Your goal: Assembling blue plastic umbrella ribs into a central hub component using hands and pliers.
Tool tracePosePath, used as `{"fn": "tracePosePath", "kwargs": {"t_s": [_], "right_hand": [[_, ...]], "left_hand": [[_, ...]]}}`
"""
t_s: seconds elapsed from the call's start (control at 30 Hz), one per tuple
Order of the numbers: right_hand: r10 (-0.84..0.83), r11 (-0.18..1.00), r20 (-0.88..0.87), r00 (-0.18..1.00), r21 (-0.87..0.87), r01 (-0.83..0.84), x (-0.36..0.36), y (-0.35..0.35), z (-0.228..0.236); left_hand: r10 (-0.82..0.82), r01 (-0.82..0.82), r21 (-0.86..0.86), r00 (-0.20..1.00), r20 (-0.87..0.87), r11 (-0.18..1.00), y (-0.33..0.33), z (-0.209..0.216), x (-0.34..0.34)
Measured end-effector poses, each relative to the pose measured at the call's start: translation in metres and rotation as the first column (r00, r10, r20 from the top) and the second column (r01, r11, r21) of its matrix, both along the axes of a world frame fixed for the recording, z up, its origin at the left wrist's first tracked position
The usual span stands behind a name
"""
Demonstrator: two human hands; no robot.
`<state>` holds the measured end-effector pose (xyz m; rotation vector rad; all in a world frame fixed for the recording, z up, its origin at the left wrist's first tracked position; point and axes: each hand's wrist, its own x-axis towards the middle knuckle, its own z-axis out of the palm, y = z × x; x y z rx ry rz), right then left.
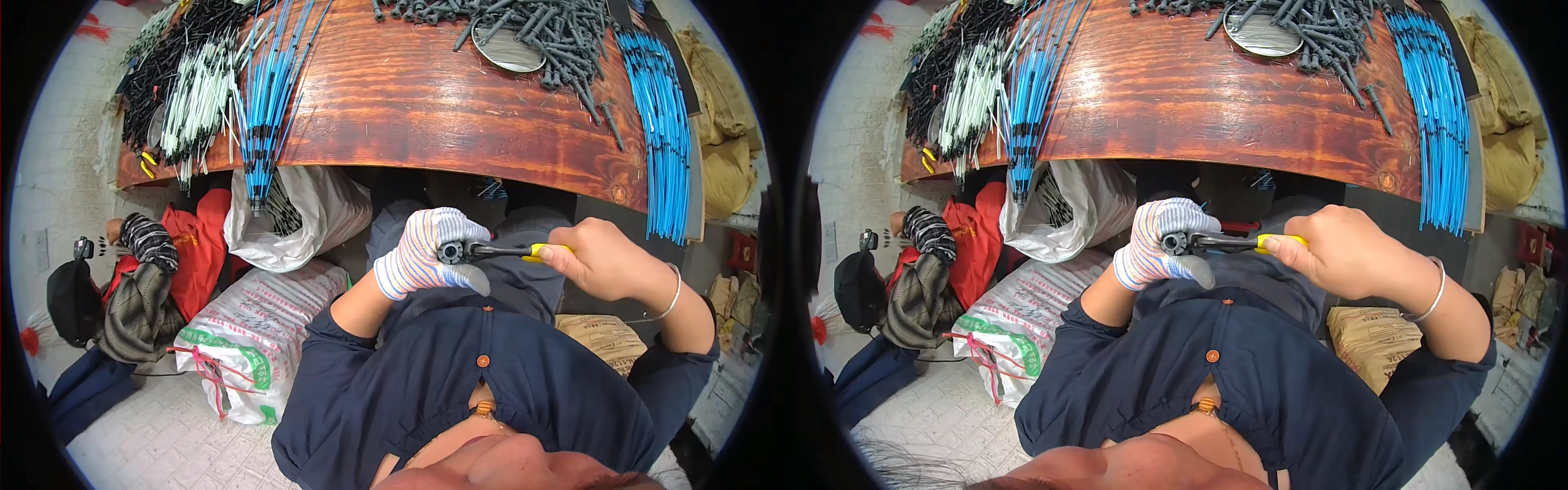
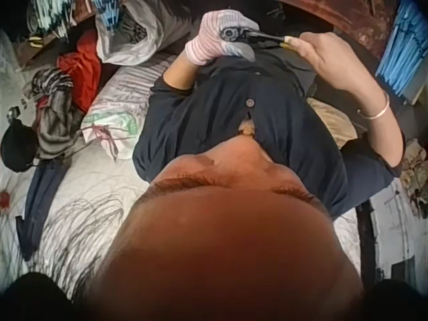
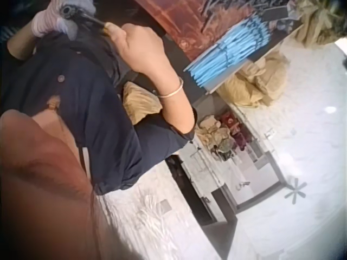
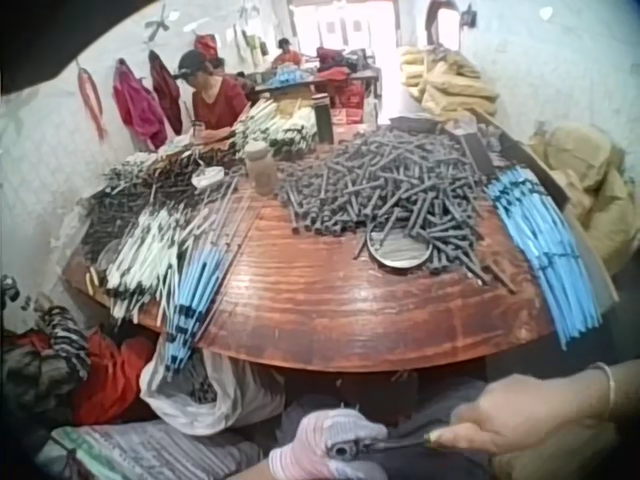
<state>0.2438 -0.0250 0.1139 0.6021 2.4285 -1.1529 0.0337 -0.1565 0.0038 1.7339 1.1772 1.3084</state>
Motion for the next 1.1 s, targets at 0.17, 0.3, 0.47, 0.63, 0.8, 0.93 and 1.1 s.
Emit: {"fn": "tracePosePath", "kwargs": {"t_s": [0.17, 0.3, 0.47, 0.63, 0.8, 0.93, 1.1], "right_hand": [[-0.166, 0.967, -0.247, 0.955, 0.147, 0.207, -0.006, -0.035, -0.037], [-0.286, 0.954, -0.439, 0.852, -0.045, 0.298, -0.004, -0.046, -0.075], [-0.244, 0.944, -0.431, 0.869, 0.102, 0.315, 0.005, -0.048, -0.085], [-0.203, 0.943, -0.414, 0.888, 0.16, 0.29, 0.005, -0.053, -0.075], [-0.197, 0.941, -0.327, 0.924, 0.203, 0.272, 0.011, -0.051, -0.071], [-0.209, 0.935, -0.335, 0.919, 0.206, 0.288, 0.011, -0.051, -0.068], [-0.217, 0.941, -0.346, 0.913, 0.174, 0.29, 0.012, -0.05, -0.07]], "left_hand": [[0.386, -0.346, -0.18, 0.872, 0.3, 0.921, -0.009, -0.006, 0.007], [0.346, -0.228, -0.276, 0.77, 0.536, 0.934, -0.015, -0.002, 0.004], [0.405, -0.355, -0.196, 0.802, 0.439, 0.914, -0.019, -0.005, 0.001], [0.447, -0.428, -0.133, 0.829, 0.337, 0.894, -0.019, -0.015, 0.01], [0.429, -0.416, -0.104, 0.876, 0.219, 0.903, -0.02, -0.008, 0.011], [0.43, -0.427, -0.053, 0.889, 0.158, 0.903, -0.018, -0.007, 0.015], [0.431, -0.433, -0.009, 0.894, 0.126, 0.901, -0.017, -0.007, 0.015]]}}
